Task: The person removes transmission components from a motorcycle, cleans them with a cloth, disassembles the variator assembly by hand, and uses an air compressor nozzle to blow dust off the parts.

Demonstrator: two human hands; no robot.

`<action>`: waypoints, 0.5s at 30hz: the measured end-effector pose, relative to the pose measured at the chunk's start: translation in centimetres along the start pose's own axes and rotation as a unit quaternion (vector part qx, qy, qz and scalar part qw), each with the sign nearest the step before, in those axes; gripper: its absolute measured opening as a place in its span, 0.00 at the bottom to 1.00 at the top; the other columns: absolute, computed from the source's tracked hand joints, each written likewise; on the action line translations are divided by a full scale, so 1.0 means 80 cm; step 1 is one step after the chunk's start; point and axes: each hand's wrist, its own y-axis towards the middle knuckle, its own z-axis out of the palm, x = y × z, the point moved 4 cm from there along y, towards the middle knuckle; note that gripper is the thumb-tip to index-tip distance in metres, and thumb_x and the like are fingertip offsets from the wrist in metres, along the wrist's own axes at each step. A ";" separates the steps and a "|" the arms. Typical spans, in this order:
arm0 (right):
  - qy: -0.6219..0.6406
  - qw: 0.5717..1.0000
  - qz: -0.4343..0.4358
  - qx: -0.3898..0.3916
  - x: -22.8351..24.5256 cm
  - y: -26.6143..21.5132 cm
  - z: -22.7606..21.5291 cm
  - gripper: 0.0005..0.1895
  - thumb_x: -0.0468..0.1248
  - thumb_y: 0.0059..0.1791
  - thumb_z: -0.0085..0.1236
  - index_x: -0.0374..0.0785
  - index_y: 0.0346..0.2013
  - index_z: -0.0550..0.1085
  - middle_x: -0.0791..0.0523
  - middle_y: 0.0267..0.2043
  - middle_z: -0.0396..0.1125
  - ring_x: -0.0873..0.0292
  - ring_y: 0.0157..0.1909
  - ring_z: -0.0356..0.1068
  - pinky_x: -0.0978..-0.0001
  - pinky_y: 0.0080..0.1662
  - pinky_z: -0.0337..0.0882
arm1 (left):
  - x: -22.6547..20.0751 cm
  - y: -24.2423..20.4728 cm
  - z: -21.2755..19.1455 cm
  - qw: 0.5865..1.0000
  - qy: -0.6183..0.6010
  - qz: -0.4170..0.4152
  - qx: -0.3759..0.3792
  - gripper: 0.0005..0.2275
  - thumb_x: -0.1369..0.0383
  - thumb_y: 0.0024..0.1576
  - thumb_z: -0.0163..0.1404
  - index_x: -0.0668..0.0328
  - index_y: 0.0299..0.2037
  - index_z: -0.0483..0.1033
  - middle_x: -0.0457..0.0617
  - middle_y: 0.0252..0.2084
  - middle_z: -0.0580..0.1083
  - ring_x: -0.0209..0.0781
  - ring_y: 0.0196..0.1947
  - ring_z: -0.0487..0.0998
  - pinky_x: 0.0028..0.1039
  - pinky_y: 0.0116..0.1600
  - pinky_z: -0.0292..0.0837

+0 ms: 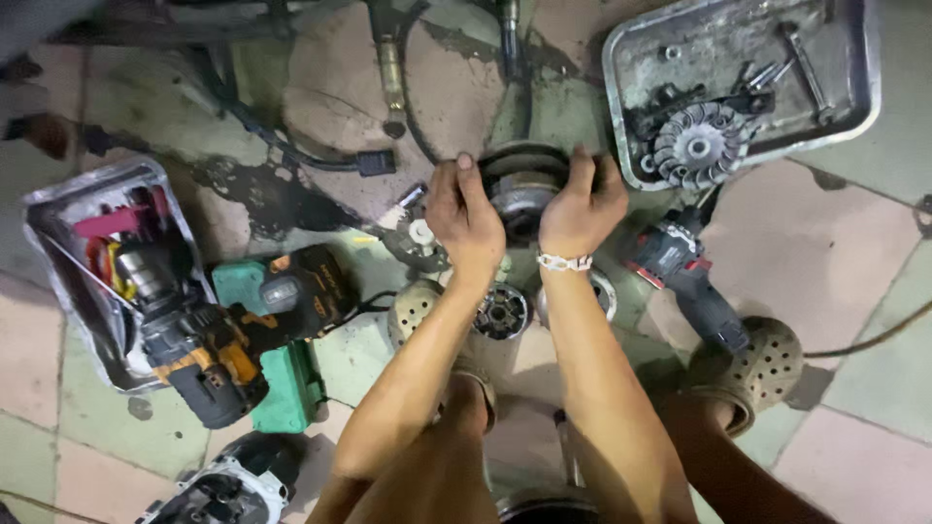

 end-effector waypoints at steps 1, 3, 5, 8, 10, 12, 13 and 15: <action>0.004 1.000 -0.003 -0.001 0.002 -0.003 0.000 0.15 0.37 0.54 0.56 0.24 0.32 0.71 0.51 0.26 0.65 0.63 0.32 0.57 0.65 0.38 0.64 | 0.006 -0.002 0.001 0.999 -0.021 -0.033 -0.013 0.15 0.65 0.68 0.43 0.70 0.34 0.71 0.62 0.30 0.70 0.61 0.31 0.71 0.43 0.39 0.65; -0.056 0.998 0.006 -0.006 -0.004 -0.007 -0.004 0.13 0.36 0.53 0.55 0.26 0.30 0.71 0.53 0.24 0.64 0.64 0.30 0.58 0.66 0.35 0.64 | 0.016 -0.003 0.001 0.997 -0.043 -0.066 -0.025 0.15 0.65 0.68 0.44 0.71 0.32 0.70 0.63 0.27 0.68 0.62 0.29 0.68 0.43 0.38 0.65; -0.024 1.000 0.004 -0.003 -0.020 -0.008 -0.006 0.12 0.34 0.52 0.55 0.26 0.31 0.72 0.54 0.25 0.65 0.65 0.31 0.59 0.66 0.36 0.64 | 0.013 -0.002 -0.002 0.999 0.026 0.028 -0.009 0.15 0.66 0.68 0.45 0.69 0.30 0.68 0.62 0.28 0.69 0.61 0.30 0.70 0.43 0.39 0.64; -0.004 0.999 0.042 -0.022 -0.062 -0.014 -0.011 0.10 0.32 0.52 0.55 0.26 0.30 0.71 0.53 0.26 0.64 0.63 0.32 0.58 0.65 0.36 0.64 | 0.007 0.002 -0.004 0.994 0.037 0.103 0.016 0.12 0.68 0.66 0.45 0.67 0.32 0.68 0.61 0.32 0.71 0.62 0.31 0.72 0.43 0.38 0.67; -0.012 0.996 0.082 -0.043 -0.090 -0.018 -0.019 0.11 0.31 0.52 0.56 0.25 0.28 0.70 0.52 0.25 0.61 0.61 0.32 0.57 0.63 0.36 0.64 | -0.002 0.006 -0.005 0.988 0.046 0.146 0.033 0.10 0.69 0.65 0.46 0.66 0.33 0.69 0.59 0.32 0.71 0.59 0.31 0.73 0.42 0.37 0.68; -0.247 0.956 -0.156 0.004 -0.079 -0.032 -0.029 0.12 0.33 0.53 0.47 0.33 0.42 0.79 0.52 0.37 0.72 0.56 0.39 0.71 0.62 0.43 0.70 | -0.017 0.002 -0.007 0.979 0.054 0.188 0.050 0.08 0.70 0.65 0.46 0.65 0.34 0.71 0.58 0.32 0.72 0.57 0.30 0.74 0.41 0.36 0.69; -0.243 0.957 -0.160 0.001 -0.082 -0.034 -0.030 0.12 0.33 0.53 0.47 0.33 0.42 0.79 0.52 0.37 0.72 0.56 0.39 0.71 0.62 0.43 0.70 | -0.027 -0.007 -0.010 0.976 0.065 0.201 0.059 0.09 0.70 0.63 0.48 0.64 0.31 0.70 0.57 0.30 0.71 0.55 0.28 0.73 0.41 0.34 0.68; 0.336 0.844 0.408 -0.092 -0.140 -0.063 -0.037 0.16 0.42 0.49 0.44 0.36 0.30 0.78 0.52 0.31 0.74 0.52 0.35 0.75 0.61 0.40 0.75 | -0.046 -0.021 -0.022 0.971 0.075 0.215 0.069 0.09 0.70 0.61 0.51 0.62 0.27 0.69 0.56 0.27 0.69 0.53 0.25 0.72 0.40 0.32 0.67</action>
